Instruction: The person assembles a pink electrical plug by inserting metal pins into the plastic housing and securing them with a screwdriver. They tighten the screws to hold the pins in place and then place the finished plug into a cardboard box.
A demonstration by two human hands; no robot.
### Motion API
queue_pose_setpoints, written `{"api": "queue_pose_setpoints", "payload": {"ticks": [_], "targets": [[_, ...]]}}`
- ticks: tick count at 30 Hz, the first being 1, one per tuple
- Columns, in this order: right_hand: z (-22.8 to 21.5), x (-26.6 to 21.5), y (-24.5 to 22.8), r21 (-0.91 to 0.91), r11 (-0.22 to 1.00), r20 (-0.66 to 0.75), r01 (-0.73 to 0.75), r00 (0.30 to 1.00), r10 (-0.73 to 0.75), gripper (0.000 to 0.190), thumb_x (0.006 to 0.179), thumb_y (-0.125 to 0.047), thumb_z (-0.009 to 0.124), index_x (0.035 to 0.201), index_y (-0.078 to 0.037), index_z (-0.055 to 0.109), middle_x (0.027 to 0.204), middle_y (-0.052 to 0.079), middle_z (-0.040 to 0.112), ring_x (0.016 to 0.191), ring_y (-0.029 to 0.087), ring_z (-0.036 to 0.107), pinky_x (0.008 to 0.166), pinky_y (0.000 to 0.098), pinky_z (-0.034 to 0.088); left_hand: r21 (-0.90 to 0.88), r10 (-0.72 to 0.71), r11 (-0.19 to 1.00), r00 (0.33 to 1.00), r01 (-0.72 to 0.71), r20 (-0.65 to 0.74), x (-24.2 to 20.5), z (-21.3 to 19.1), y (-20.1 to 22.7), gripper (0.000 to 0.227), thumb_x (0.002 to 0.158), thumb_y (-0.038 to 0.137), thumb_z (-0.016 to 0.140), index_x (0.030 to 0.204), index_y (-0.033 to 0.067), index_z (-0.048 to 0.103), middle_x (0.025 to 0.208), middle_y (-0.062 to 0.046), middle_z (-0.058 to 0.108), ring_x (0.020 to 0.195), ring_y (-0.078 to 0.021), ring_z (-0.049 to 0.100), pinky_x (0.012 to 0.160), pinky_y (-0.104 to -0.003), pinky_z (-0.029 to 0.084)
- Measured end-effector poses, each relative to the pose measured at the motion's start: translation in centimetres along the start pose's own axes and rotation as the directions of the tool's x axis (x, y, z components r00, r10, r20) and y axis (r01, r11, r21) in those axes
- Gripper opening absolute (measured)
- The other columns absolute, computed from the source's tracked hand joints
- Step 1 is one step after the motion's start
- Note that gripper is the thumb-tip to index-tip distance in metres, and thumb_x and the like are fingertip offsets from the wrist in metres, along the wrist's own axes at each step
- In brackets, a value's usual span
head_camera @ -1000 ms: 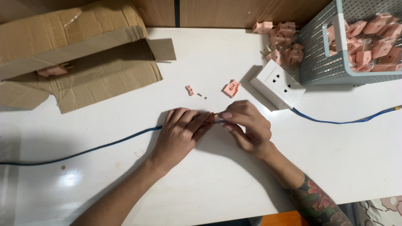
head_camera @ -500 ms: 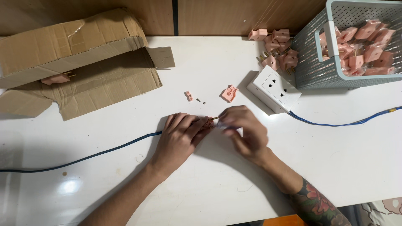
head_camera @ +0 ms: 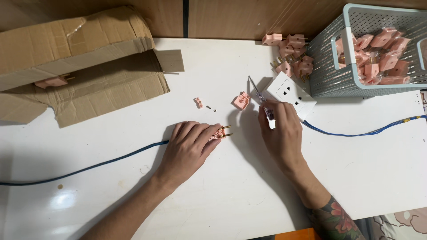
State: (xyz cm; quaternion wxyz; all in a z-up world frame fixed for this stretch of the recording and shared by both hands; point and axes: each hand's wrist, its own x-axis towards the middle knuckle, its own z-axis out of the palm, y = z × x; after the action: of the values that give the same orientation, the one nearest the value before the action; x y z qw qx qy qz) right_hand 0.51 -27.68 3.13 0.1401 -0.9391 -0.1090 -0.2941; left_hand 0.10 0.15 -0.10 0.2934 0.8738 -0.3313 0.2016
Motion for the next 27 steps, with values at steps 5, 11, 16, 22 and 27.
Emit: {"api": "queue_pose_setpoints", "payload": {"ticks": [5, 11, 16, 22, 27], "targets": [[-0.7, 0.6, -1.5, -0.111, 0.993, 0.132, 0.031, 0.991, -0.016, 0.036, 0.103, -0.002, 0.084, 0.137, -0.003, 0.073, 0.111, 0.02, 0.074, 0.093, 0.04, 0.075, 0.068, 0.047, 0.059, 0.012, 0.0, 1.0, 1.0, 0.0, 0.02, 0.2, -0.2, 0.1, 0.03, 0.108, 0.026, 0.081, 0.136, 0.0184, 0.075, 0.114, -0.002, 0.069, 0.108, -0.0209, 0.068, 0.098, -0.042, 0.055], [-1.0, 0.5, -2.2, 0.325, 0.935, 0.17, 0.145, 0.963, -0.208, 0.02, 0.101, -0.011, 0.087, 0.12, -0.015, 0.086, 0.116, 0.009, 0.079, 0.095, 0.032, 0.072, 0.084, 0.0434, 0.061, -0.02, 0.016, 1.0, 1.0, -0.016, 0.023, 0.1, -0.2, 0.0, 0.02, 0.11, 0.021, 0.078, 0.13, 0.0174, 0.077, 0.114, -0.003, 0.069, 0.108, -0.0216, 0.069, 0.097, -0.042, 0.055], [-1.0, 0.9, -3.6, 0.486, 0.854, 0.25, 0.184, 0.907, -0.338, 0.013, 0.106, -0.005, 0.078, 0.115, -0.011, 0.086, 0.105, 0.009, 0.081, 0.09, 0.029, 0.074, 0.083, 0.0383, 0.063, -0.032, 0.033, 0.999, 0.999, -0.032, 0.027, 0.3, -0.5, 0.1, 0.017, 0.111, 0.019, 0.078, 0.128, 0.0171, 0.078, 0.114, -0.005, 0.069, 0.107, -0.0231, 0.069, 0.096, -0.043, 0.055], [-1.3, 1.7, -3.3, 0.539, 0.825, 0.261, 0.168, 0.898, -0.354, 0.01, 0.101, 0.001, 0.081, 0.106, -0.005, 0.088, 0.099, 0.012, 0.082, 0.086, 0.03, 0.077, 0.082, 0.0401, 0.065, -0.044, 0.033, 0.999, 0.999, -0.032, 0.034, 0.1, -0.7, 0.3, 0.012, 0.105, 0.012, 0.083, 0.115, 0.0187, 0.081, 0.113, -0.007, 0.071, 0.105, -0.0248, 0.07, 0.095, -0.044, 0.055], [-1.8, 2.7, -3.6, 0.553, 0.819, 0.267, 0.154, 0.898, -0.349, 0.009, 0.103, 0.001, 0.079, 0.107, -0.004, 0.086, 0.097, 0.012, 0.081, 0.086, 0.031, 0.078, 0.083, 0.0421, 0.066, -0.064, 0.033, 0.997, 0.999, -0.031, 0.031, 0.5, -0.7, 0.0, 0.012, 0.105, 0.009, 0.083, 0.111, 0.0183, 0.081, 0.112, -0.006, 0.072, 0.103, -0.0237, 0.07, 0.093, -0.043, 0.055]]}}
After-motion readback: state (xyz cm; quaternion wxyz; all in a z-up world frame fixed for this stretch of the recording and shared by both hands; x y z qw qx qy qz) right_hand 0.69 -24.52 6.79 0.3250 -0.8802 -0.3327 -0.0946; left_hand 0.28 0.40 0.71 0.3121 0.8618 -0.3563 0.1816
